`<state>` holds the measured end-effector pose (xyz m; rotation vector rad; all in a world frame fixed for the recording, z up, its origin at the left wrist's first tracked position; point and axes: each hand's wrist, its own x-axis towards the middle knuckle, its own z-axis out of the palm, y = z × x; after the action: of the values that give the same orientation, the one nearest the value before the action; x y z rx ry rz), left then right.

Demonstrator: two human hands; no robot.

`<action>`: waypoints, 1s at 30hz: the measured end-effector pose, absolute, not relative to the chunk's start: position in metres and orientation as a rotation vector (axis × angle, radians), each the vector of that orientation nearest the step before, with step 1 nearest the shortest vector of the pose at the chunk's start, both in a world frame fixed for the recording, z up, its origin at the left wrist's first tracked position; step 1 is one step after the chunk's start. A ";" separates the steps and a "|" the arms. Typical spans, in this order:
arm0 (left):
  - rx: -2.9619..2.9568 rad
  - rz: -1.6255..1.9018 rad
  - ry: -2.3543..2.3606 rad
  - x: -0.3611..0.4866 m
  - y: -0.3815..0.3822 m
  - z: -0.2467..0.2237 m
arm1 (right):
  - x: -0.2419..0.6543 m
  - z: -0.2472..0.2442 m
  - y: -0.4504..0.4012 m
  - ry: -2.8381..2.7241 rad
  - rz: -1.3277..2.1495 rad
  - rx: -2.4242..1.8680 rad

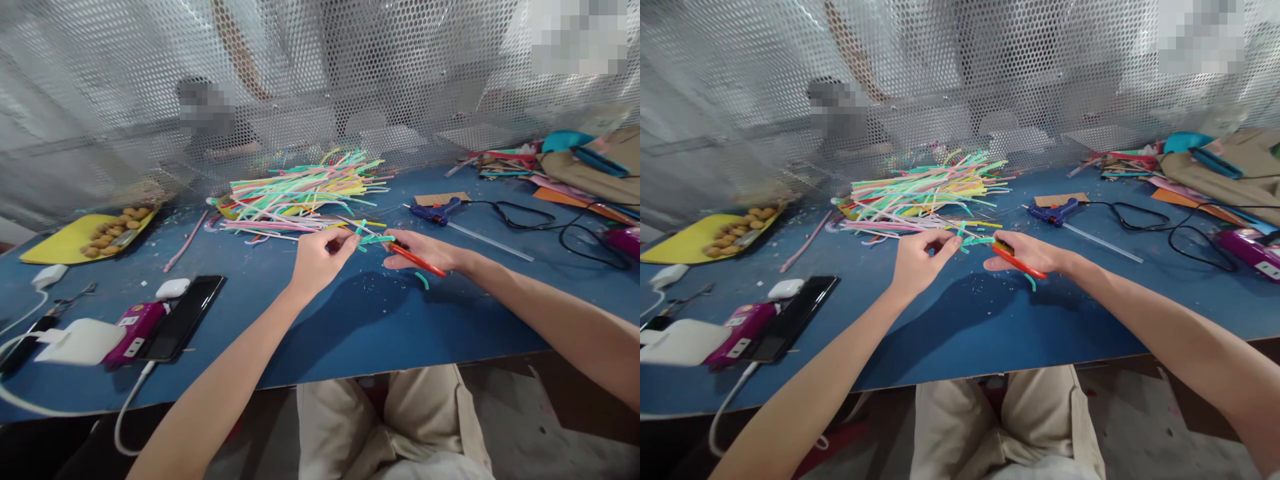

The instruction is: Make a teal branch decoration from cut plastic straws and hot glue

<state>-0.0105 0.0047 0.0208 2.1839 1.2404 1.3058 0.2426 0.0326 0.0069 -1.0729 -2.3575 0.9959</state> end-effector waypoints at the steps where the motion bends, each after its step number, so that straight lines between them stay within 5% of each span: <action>1: 2.197 1.316 1.239 -0.010 0.004 0.021 | 0.243 0.007 0.033 -2.363 0.995 -1.068; 30: 2.107 1.223 1.255 -0.014 0.013 0.011 | 0.231 0.000 0.027 -2.232 0.672 -1.292</action>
<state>-0.0141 0.0127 0.0111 2.1075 1.2546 1.2233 0.2312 0.0273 -0.0001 -1.2916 -2.2323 0.6721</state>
